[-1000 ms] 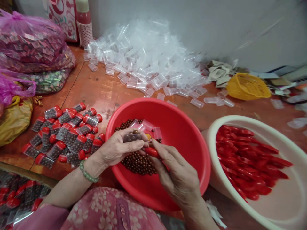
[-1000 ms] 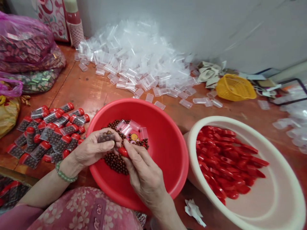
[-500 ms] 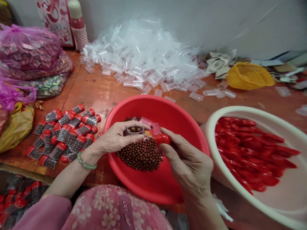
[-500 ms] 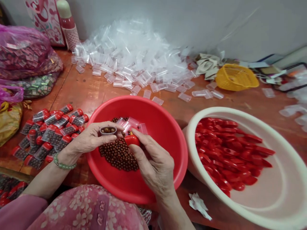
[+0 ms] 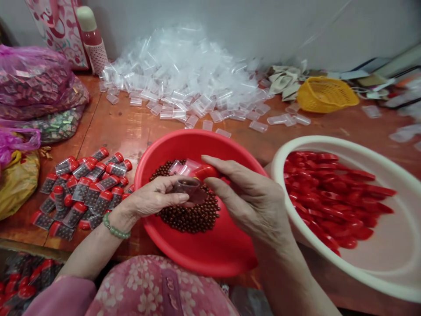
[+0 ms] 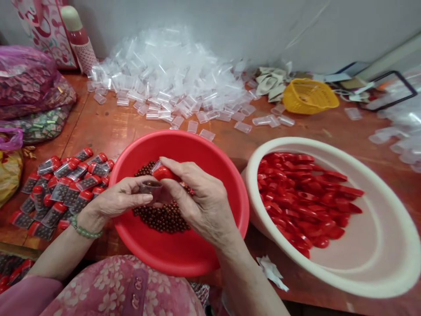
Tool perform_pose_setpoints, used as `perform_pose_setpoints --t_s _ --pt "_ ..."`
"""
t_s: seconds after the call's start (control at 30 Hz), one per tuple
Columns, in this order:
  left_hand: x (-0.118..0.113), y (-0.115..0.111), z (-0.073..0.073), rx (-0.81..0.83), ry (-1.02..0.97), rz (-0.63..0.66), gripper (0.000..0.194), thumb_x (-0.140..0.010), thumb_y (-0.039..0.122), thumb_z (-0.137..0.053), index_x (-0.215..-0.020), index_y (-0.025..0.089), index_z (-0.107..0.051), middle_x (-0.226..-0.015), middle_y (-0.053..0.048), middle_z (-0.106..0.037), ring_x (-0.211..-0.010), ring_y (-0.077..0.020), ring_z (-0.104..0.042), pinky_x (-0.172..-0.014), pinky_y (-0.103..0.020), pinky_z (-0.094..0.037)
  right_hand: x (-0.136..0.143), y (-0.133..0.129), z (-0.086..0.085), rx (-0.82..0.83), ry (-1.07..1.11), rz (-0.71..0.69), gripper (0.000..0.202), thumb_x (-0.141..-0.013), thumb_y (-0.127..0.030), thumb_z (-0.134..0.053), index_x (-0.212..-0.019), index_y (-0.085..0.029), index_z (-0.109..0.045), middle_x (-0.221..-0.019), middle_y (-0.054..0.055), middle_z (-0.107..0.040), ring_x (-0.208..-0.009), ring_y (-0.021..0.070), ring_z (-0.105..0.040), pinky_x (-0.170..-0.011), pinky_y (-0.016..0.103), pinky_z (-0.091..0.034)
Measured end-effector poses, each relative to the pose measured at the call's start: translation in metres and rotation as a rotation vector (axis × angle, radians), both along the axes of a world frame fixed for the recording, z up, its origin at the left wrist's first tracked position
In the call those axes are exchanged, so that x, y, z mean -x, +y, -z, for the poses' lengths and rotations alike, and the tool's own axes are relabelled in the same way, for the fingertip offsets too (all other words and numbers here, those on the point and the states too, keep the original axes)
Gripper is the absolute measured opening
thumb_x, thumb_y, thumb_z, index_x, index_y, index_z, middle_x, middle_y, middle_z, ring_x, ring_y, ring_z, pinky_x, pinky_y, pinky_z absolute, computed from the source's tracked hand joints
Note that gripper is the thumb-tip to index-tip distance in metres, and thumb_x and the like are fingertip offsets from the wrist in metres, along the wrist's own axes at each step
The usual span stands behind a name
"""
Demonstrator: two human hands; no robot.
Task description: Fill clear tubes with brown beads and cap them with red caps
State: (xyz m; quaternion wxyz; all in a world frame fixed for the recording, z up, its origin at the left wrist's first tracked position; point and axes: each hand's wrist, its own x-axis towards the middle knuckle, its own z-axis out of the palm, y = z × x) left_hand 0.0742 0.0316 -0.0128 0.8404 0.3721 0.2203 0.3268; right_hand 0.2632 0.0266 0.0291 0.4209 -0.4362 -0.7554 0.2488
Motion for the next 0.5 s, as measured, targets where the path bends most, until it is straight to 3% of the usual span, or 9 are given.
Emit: perform_pose_setpoints --t_s 0.17,0.5 --pt "0.001 -0.002 0.001 0.014 -0.01 0.015 0.044 -0.079 0.032 -0.073 -0.119 0.017 -0.063 -0.11 -0.011 -0.07 -0.094 -0.0183 -0.069 -0.083 -0.029 -0.053 0.007 0.009 0.0 0.013 -0.077 -0.114 0.034 -0.088 -0.016 -0.059 -0.121 -0.023 -0.065 -0.1 0.005 -0.073 -0.089 0.0157 -0.066 -0.084 0.032 -0.053" --pt "0.001 -0.003 0.004 0.095 -0.04 0.033 0.037 -0.075 0.029 -0.077 -0.106 0.013 -0.065 -0.099 -0.01 -0.072 -0.086 -0.0143 -0.069 -0.084 -0.027 -0.054 0.015 0.009 0.011 0.191 0.038 -0.091 0.025 -0.087 -0.019 -0.06 -0.11 -0.023 -0.07 -0.103 0.005 -0.074 -0.093 0.0167 -0.069 -0.085 0.032 -0.055"
